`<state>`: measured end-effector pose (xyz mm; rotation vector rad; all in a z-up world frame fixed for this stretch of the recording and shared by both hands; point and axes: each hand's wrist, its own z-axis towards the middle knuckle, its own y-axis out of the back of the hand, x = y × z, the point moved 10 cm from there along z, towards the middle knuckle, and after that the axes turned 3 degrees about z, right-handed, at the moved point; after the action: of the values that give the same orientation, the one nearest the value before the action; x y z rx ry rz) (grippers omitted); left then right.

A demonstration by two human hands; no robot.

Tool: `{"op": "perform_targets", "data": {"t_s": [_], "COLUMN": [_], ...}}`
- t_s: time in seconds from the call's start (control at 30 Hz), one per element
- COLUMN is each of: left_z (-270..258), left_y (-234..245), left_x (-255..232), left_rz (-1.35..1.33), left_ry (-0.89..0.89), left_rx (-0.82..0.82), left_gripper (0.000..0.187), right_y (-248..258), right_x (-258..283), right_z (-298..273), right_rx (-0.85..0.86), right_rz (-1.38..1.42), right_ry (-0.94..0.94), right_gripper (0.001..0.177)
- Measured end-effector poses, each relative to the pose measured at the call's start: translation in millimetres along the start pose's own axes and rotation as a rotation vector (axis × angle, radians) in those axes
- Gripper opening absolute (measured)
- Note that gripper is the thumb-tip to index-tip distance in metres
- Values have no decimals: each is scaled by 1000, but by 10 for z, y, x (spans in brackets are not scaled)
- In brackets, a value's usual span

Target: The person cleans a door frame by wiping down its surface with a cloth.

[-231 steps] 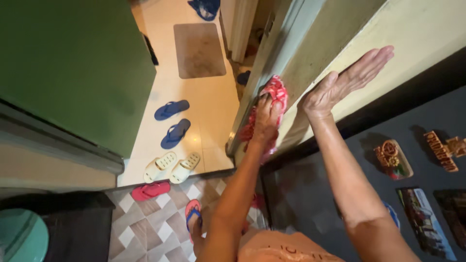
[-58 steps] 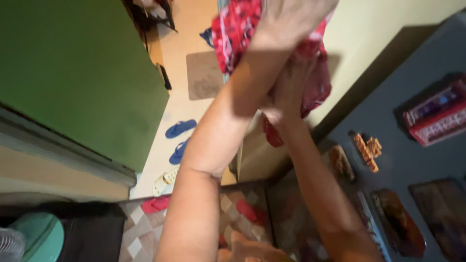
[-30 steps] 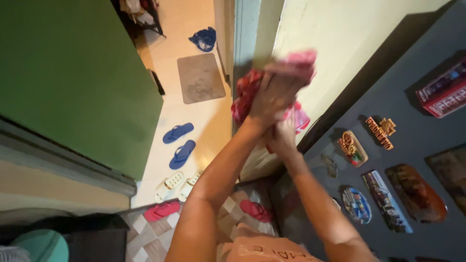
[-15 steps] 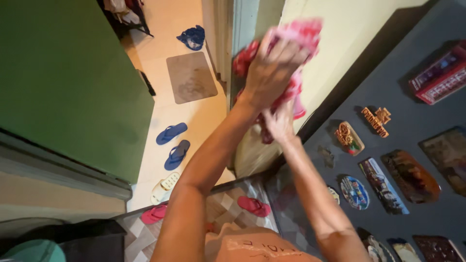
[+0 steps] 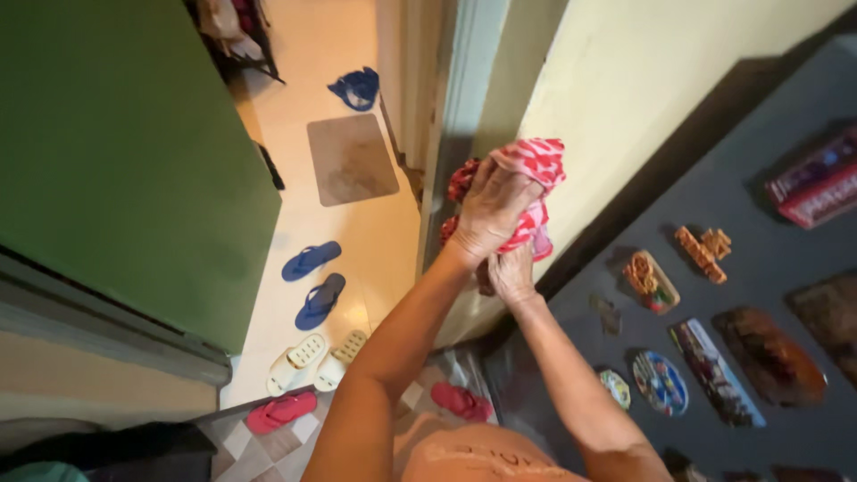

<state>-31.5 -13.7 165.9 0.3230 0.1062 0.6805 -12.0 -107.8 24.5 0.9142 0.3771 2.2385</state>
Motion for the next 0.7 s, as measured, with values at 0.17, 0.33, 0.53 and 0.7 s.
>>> {"op": "perform_targets", "data": {"t_s": [0.17,0.33,0.53,0.7], "left_z": [135,859,1120,501], "left_y": [49,19,-82,-408], "left_x": [7,84,252,470], "left_rz": [-85,-19,-78,-197], "left_ry": [-54,-63,-109,135], "left_rx": [-2,-10,-197,-107], "left_gripper": [22,30,34,32], "right_y": [-109,310,341,-251], "right_x": [-230,306,208,-330], "right_z": [-58,601,1007,523], "right_rx": [196,-8,-72,-32], "right_rz": [-27,-98,-194,-480], "right_ry": [-173,99,158,148], "right_gripper": [51,59,46,50]}}
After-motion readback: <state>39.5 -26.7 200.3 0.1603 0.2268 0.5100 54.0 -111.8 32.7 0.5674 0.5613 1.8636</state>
